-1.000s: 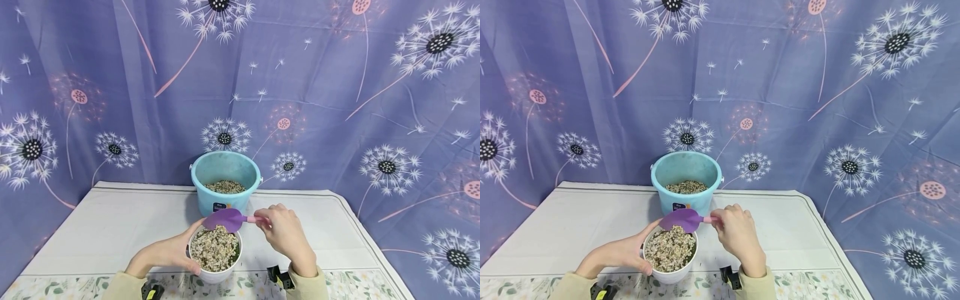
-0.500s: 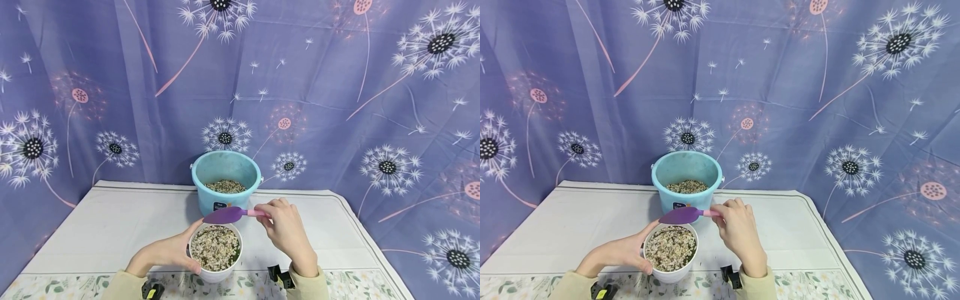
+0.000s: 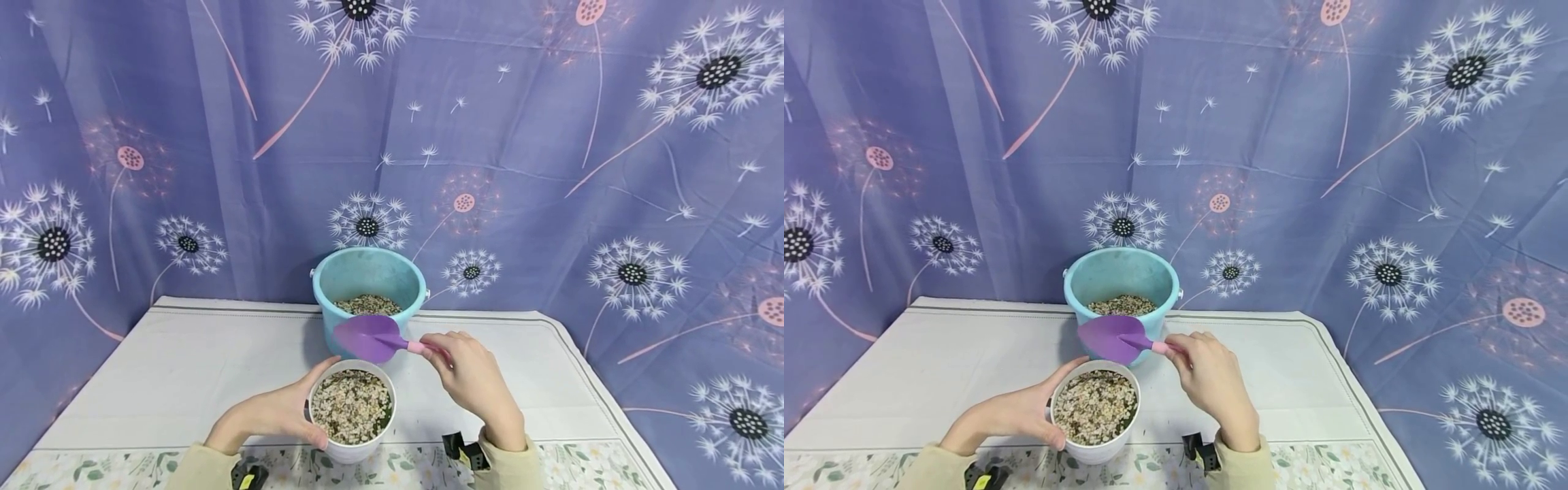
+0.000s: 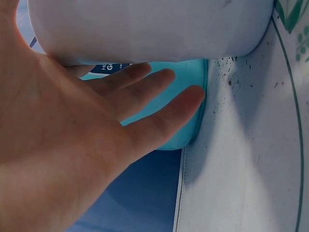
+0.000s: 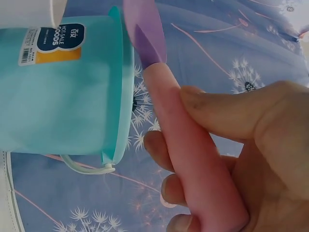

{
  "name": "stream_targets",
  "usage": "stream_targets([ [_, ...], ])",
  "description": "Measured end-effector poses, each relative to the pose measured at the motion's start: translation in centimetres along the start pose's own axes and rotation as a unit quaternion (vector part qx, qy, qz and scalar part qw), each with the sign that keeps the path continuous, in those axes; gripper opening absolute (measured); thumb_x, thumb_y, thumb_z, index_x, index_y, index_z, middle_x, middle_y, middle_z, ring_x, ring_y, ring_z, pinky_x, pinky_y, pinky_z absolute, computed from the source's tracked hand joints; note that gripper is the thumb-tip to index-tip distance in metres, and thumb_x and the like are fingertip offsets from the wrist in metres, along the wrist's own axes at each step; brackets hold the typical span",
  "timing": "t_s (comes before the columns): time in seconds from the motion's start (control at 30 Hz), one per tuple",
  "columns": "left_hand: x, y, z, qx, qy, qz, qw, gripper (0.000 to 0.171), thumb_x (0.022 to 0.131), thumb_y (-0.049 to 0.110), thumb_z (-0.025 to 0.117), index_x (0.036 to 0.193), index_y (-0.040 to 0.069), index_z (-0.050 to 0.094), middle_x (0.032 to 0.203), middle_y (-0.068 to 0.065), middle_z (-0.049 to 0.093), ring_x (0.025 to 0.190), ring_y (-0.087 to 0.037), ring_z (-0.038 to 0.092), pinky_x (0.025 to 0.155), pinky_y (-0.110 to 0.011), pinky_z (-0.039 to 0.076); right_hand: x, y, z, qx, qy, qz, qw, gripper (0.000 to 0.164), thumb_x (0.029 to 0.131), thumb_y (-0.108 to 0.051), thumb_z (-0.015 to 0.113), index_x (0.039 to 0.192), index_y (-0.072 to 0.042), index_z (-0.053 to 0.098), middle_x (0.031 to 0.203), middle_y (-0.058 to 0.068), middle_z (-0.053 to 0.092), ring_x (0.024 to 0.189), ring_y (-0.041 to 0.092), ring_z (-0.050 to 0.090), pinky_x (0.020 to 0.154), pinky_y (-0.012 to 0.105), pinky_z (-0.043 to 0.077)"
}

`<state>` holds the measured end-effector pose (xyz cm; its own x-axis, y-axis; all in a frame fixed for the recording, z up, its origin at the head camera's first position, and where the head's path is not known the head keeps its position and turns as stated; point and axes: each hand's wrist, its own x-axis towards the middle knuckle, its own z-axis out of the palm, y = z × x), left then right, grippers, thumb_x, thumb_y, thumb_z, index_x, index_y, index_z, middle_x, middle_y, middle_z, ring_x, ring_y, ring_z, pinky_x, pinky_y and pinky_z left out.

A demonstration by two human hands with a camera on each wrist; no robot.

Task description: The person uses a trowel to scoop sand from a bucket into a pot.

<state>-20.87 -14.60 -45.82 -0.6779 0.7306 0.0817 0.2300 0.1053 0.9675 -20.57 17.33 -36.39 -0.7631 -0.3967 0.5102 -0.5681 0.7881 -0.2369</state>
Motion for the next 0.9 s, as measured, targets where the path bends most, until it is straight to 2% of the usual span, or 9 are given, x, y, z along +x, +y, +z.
stream_targets([
  [0.13,0.0,0.0,0.1,0.001,0.0,0.004,1.0,0.126,0.071,0.031,0.089,0.155,0.007,-0.001,0.153,-0.021,0.024,0.136,-0.037,0.032,0.109,-0.052,0.029,0.0,0.3,0.0,0.036,-0.022,0.027,0.999,0.014,0.093,-0.022,0.068,0.106,-0.018,0.074,0.067,-0.019,0.05,0.062,0.004,0.049,0.06,0.028,0.045],
  [0.37,0.0,0.1,-0.1,0.016,-0.006,0.028,0.9995,0.125,0.072,0.035,0.088,0.156,0.008,-0.001,0.154,-0.016,0.027,0.137,-0.034,0.032,0.11,-0.043,0.03,0.3,0.8,0.3,0.103,-0.047,0.061,0.992,0.015,0.097,-0.03,0.062,0.105,-0.025,0.073,0.057,-0.016,0.04,0.05,0.004,0.036,0.052,0.027,0.038],
  [0.5,-0.3,0.2,-0.3,0.032,-0.001,0.029,0.9991,0.122,0.073,0.037,0.087,0.156,0.01,0.002,0.154,-0.017,0.026,0.137,-0.037,0.031,0.109,-0.052,0.029,0.6,0.9,0.7,0.13,-0.056,0.07,0.987,0.016,0.098,-0.03,0.061,0.107,-0.024,0.073,0.057,-0.014,0.042,0.05,0.005,0.036,0.05,0.027,0.038],
  [0.67,-0.7,0.6,-0.6,0.059,0.021,0.007,0.998,0.112,0.079,0.035,0.083,0.157,0.011,0.006,0.154,-0.024,0.021,0.138,-0.043,0.026,0.108,-0.061,0.027,0.9,1.2,0.7,0.165,-0.058,0.106,0.979,0.017,0.098,-0.027,0.061,0.11,-0.021,0.072,0.056,-0.01,0.04,0.05,0.007,0.035,0.049,0.028,0.036],
  [0.8,-0.7,1.0,-1.0,0.094,0.045,-0.011,0.9945,0.092,0.09,0.03,0.072,0.156,0.005,0.012,0.154,-0.027,0.022,0.137,-0.044,0.029,0.103,-0.056,0.039,1.4,1.9,0.3,0.16,-0.06,0.119,0.978,0.02,0.097,-0.029,0.063,0.112,-0.019,0.072,0.056,-0.008,0.037,0.049,0.008,0.034,0.047,0.027,0.033],
  [0.9,-0.3,1.4,-1.6,0.145,0.088,-0.013,0.9855,0.076,0.096,0.029,0.064,0.153,0.001,0.022,0.151,-0.026,0.032,0.133,-0.043,0.037,0.098,-0.053,0.044,2.2,2.3,-0.2,0.153,-0.06,0.112,0.98,0.021,0.096,-0.029,0.065,0.113,-0.018,0.071,0.057,-0.007,0.037,0.05,0.01,0.034,0.048,0.027,0.033],
])
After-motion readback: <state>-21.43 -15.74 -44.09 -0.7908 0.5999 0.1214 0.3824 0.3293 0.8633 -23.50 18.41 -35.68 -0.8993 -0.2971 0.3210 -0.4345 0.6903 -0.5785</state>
